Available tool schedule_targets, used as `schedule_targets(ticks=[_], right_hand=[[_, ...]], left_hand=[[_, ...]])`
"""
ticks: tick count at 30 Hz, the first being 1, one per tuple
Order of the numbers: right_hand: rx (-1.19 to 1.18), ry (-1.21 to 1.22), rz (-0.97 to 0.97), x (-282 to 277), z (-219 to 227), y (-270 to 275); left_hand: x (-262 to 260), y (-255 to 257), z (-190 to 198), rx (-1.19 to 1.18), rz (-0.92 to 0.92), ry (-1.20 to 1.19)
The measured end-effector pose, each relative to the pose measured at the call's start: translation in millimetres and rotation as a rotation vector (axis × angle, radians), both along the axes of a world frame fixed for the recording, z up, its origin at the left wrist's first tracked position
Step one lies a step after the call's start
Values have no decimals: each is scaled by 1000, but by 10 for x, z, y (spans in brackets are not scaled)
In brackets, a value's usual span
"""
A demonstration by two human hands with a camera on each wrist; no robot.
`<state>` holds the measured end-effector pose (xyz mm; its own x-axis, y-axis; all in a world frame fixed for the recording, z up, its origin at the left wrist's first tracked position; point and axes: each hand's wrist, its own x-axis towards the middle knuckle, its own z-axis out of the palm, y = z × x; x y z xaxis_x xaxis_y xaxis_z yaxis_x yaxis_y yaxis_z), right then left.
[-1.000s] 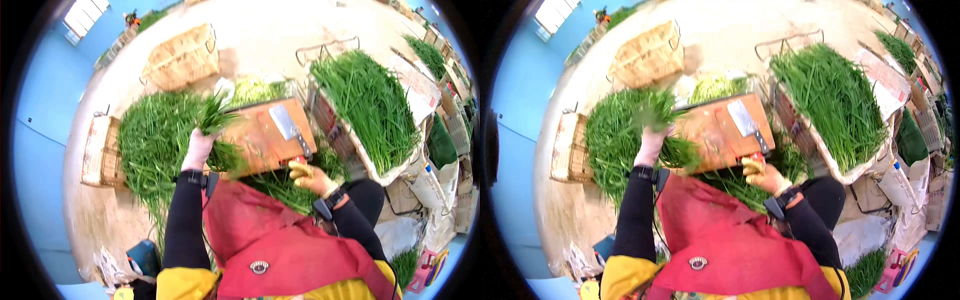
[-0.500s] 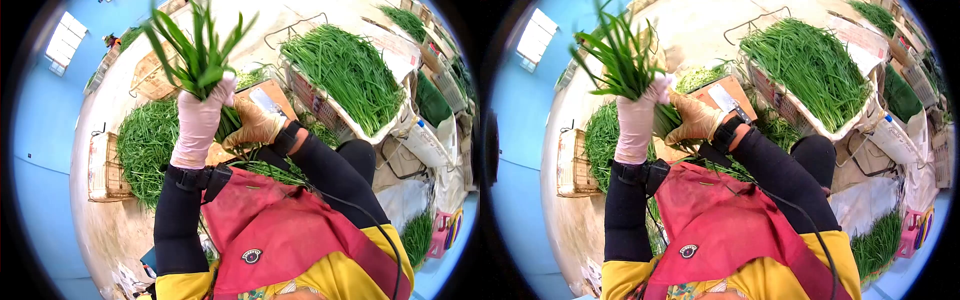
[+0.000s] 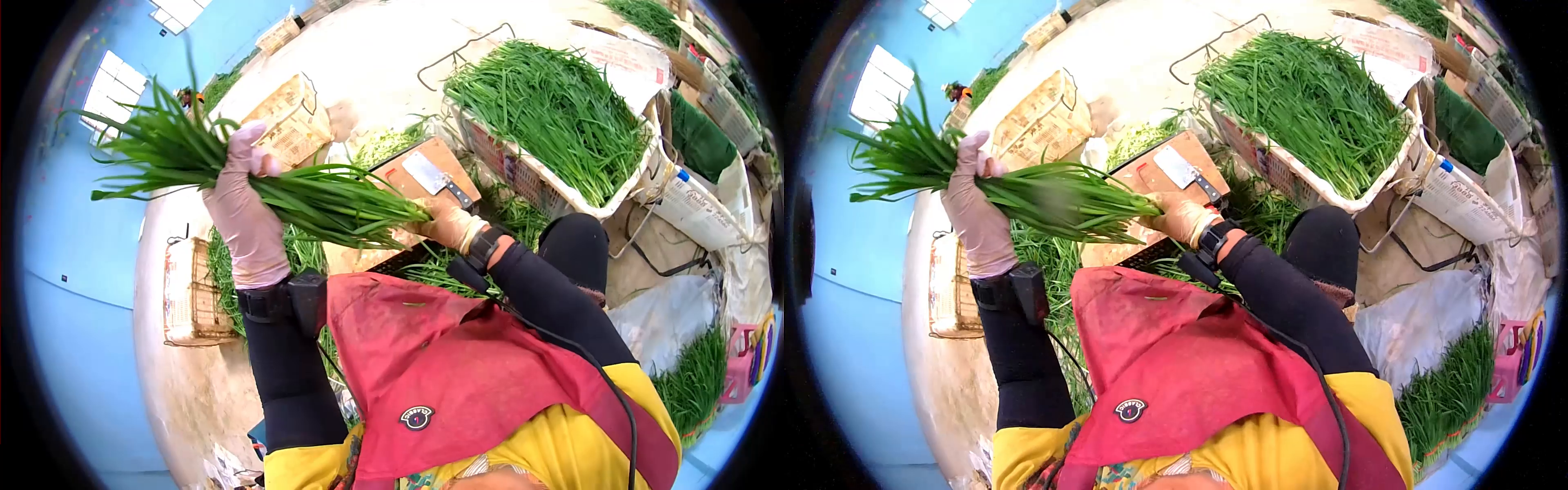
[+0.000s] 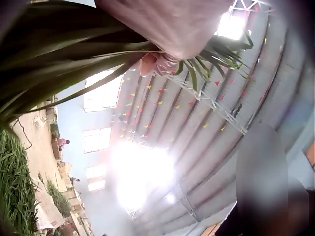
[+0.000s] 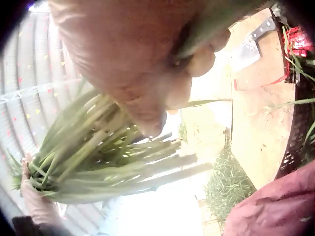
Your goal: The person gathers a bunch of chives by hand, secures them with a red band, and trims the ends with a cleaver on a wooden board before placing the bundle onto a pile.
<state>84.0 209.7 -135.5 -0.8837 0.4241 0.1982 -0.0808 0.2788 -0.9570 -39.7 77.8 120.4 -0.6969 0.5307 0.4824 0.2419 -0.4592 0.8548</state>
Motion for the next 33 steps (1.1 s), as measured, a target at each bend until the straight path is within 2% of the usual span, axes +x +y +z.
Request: schedule_targets(ticks=[1,2,3,4,6,7,8,9,10,11,12,13,15,16,18,20,21,22,24,25,26,28,30,32,33], right_hand=[[204,93,-88,123,85,-24],[309,-119,-55,231,97,19],[291,-229,-125,279,-169,52],[274,-339,-189,337,-451,57],[295,-605,-117,590,-619,1],[327,-694,102,713,-768,34],[355,-777,322,750,-767,13],[461,-897,340,732,-771,-15],[365,-736,370,687,-669,29],[155,-515,355,653,-544,47],[-59,-294,333,626,-427,54],[-169,-157,376,598,-169,48],[-309,110,451,463,160,29],[-292,83,489,465,480,-57],[-416,105,597,228,688,-251],[-317,292,385,-53,699,-397],[-307,251,324,-64,919,-504],[-514,279,315,-206,966,-627],[-937,159,235,-124,1004,-684],[-1082,219,252,-301,698,-669],[-950,276,275,-487,250,-571],[31,-15,-48,-343,-52,-424],[588,-479,39,-68,-260,-318],[608,-761,273,182,-905,-191],[578,-881,403,369,-688,-189]], left_hand=[[-60,-71,27,-3,66,-14],[-134,-153,58,-6,131,-27],[-215,-249,107,94,42,27],[-384,-333,149,213,-78,108],[-568,-518,295,309,-608,75],[-593,-592,310,335,-688,152],[-606,-645,302,387,-785,106],[-670,-688,294,419,-842,114],[-742,-722,273,454,-898,120],[-784,-742,238,449,-887,119],[-822,-748,201,490,-966,131],[-847,-746,168,531,-1053,142],[-852,-764,104,537,-1056,148],[-845,-768,70,548,-1056,156],[-811,-742,2,556,-1072,155],[-765,-699,-91,516,-1080,176],[-708,-647,-145,529,-1090,167],[-678,-623,-165,530,-1094,164],[-646,-625,-186,447,-1071,208],[-642,-641,-193,472,-1043,188],[-670,-663,-206,471,-1035,183],[-757,-711,-212,552,-975,133],[-858,-786,-187,528,-933,139],[-945,-839,-198,543,-904,115],[-975,-866,-199,536,-907,104]])
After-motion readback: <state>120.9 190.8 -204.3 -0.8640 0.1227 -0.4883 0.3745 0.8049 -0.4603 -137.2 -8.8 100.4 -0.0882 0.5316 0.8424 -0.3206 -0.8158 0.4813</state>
